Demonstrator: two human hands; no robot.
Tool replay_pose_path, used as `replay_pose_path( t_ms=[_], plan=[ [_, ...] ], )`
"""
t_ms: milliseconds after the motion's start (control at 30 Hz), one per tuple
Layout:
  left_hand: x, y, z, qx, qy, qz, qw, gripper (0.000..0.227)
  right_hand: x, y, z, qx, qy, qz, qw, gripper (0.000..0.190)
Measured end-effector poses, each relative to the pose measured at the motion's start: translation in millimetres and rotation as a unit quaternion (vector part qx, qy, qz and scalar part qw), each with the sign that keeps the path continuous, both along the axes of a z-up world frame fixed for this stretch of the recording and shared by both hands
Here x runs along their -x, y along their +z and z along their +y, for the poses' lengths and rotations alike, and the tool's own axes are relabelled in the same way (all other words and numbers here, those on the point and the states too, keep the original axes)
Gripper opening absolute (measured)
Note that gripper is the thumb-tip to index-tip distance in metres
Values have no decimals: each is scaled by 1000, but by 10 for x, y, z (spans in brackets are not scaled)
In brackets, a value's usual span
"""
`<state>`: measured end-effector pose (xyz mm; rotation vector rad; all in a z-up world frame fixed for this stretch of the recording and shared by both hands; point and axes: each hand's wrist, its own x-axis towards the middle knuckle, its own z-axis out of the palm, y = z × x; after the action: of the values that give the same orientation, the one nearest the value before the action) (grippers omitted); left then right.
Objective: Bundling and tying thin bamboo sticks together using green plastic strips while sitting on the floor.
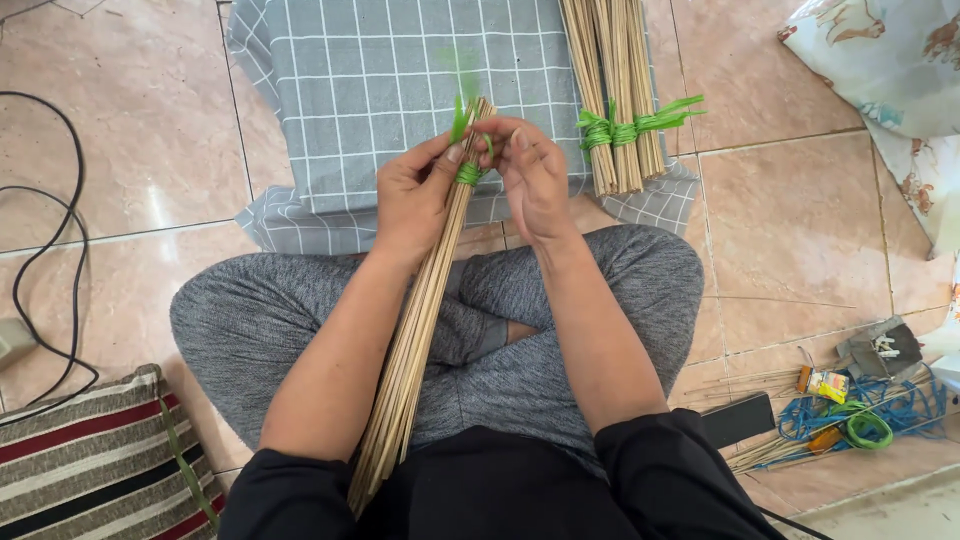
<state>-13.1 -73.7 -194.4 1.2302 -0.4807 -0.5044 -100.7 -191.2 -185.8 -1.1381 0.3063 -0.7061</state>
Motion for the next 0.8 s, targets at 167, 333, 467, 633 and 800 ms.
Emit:
replay_pose_path(
  t_ms=[167, 333, 467, 633, 800],
  plan=[
    [-53, 85, 59, -21, -71, 40, 996, 24, -22, -50, 6, 62, -45, 53, 996, 17],
    [-126, 51, 50, 2, -86, 88, 992, 23, -14, -13, -28, 63, -45, 65, 995, 19],
    [-215, 87, 19, -28, -117, 109, 987, 14, -11, -85, -102, 78, -36, 78, 993, 13],
    [-277, 48, 5, -49, -123, 123, 984, 21, -12, 23, -61, 99, -9, 78, 992, 12],
    [-198, 289, 22, -6, -135, 97, 986, 41, 31, 108, -78, 127, 19, 90, 988, 8]
  ],
)
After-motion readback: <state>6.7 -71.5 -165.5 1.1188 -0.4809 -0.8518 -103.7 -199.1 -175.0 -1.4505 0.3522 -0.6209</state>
